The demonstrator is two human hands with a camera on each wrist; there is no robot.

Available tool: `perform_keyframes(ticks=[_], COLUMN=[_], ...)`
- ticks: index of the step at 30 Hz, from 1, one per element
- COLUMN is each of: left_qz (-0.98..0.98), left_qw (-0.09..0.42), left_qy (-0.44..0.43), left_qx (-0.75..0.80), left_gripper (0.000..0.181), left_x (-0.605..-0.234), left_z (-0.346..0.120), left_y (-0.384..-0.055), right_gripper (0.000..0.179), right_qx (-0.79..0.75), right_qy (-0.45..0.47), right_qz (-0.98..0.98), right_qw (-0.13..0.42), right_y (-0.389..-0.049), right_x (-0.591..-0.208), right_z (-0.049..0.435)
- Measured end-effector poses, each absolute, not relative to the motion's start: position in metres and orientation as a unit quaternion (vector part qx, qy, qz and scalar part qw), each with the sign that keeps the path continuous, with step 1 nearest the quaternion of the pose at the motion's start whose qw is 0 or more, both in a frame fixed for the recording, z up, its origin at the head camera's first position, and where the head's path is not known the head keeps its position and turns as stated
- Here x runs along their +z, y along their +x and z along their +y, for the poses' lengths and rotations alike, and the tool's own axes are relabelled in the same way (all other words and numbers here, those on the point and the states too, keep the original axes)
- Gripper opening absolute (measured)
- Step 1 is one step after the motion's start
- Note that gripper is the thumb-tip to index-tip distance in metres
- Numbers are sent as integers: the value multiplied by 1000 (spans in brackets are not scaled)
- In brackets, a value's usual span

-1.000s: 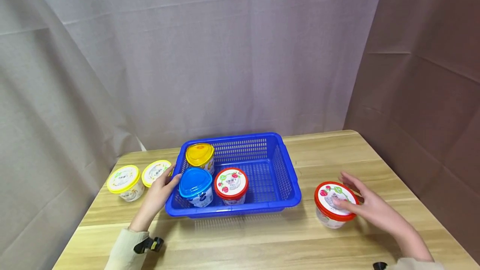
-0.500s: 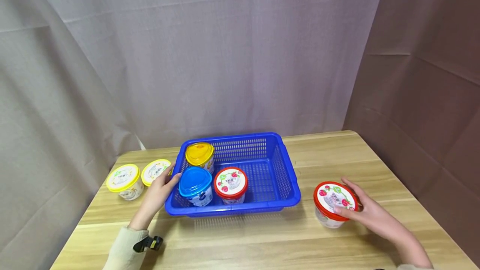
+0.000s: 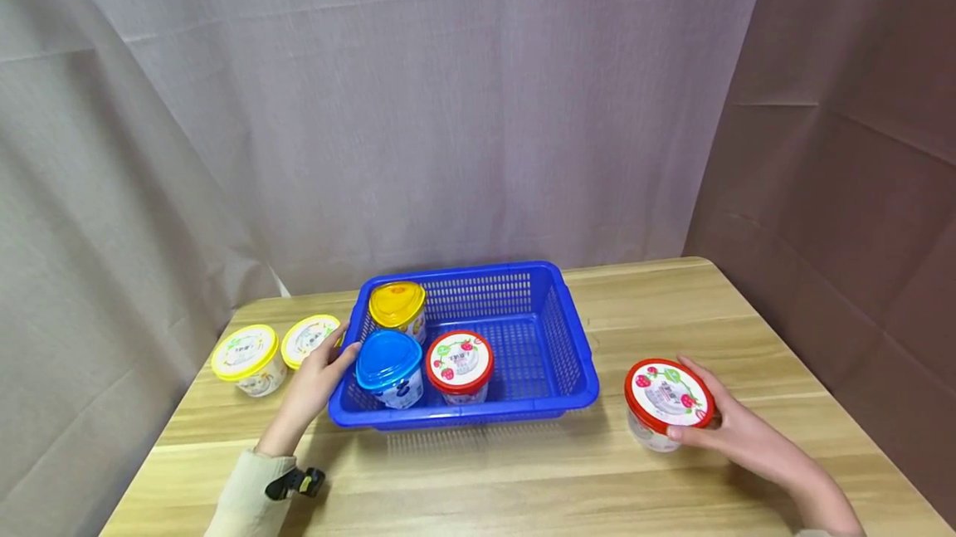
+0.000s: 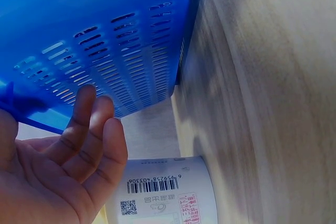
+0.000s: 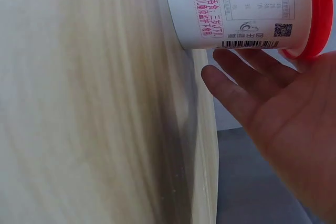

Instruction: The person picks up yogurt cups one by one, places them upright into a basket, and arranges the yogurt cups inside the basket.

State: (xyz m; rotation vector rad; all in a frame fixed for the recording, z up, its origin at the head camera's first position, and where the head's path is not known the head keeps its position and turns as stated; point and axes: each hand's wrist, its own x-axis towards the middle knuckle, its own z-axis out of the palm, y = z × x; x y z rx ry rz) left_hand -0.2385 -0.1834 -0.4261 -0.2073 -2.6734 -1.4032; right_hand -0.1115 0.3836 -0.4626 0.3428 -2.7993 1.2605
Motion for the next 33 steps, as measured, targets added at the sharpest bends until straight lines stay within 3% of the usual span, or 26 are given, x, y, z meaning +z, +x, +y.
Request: perform_keyframes(ticks=[9, 17, 33], left_qz=[-878, -877, -878], left_qw=[47, 49, 48], left_qy=[-67, -66, -64], left_qx=[-471, -473, -472], left_gripper=[63, 62, 62], left_x=[-425, -424, -426], left_z=[-184, -184, -183], left_y=[-239, -238, -239], right_gripper=[99, 90, 87], right_qx=[449, 489, 488], right_qy=[110, 111, 110], right_qz=[-887, -865, -866], right_qw=[11, -3, 6], right_y=[-108, -108, -107], right_x=[-464, -466, -468], right_z=[384, 382, 382])
